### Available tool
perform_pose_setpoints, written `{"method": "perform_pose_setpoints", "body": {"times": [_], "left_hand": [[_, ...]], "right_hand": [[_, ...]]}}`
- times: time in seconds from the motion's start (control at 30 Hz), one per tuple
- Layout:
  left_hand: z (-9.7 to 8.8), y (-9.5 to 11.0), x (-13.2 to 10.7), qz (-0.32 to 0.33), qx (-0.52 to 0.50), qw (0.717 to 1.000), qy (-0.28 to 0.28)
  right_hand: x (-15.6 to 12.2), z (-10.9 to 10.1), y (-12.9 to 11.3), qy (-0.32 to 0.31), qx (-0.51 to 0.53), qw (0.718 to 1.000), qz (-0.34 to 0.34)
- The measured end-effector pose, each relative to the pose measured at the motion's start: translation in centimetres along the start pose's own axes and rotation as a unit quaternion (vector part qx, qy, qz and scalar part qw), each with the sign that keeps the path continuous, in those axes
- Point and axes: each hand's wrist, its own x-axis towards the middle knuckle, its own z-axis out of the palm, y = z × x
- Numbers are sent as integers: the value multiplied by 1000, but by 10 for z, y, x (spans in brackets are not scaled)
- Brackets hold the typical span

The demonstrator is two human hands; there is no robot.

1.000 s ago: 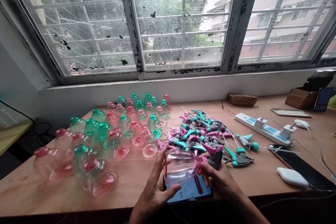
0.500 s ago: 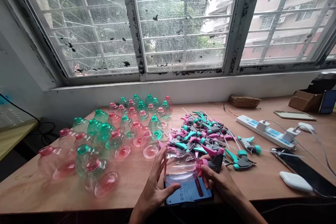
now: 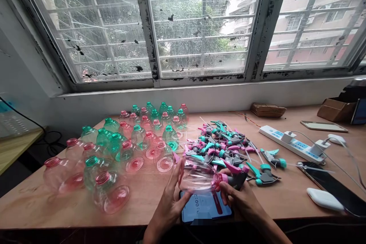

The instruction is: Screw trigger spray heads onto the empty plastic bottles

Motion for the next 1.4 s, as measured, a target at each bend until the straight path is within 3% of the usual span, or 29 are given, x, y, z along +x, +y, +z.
{"method": "perform_pose_setpoints", "body": {"times": [0.23, 0.33, 0.5, 0.8, 0.97, 1.13, 1.4], "left_hand": [[0, 19, -2, -27, -64, 998, -10], [1, 17, -2, -33, -54, 998, -25], [0, 6, -3, -5, 36, 999, -1], [4, 18, -5, -39, -143, 989, -27], [1, 13, -5, -31, -94, 995, -9], [-1, 7, -6, -20, -37, 998, -39], [4, 14, -3, -14, -116, 992, -41]], "right_hand": [[1, 2, -4, 10, 2, 1000, 14], [2, 2, -4, 28, 33, 999, 11], [4, 1, -2, 48, 70, 996, 5], [-2, 0, -3, 6, -8, 1000, 17], [-3, -2, -5, 8, -22, 999, 31], [-2, 0, -5, 37, 1, 999, 24], [-1, -1, -2, 38, -23, 999, 25]]}}
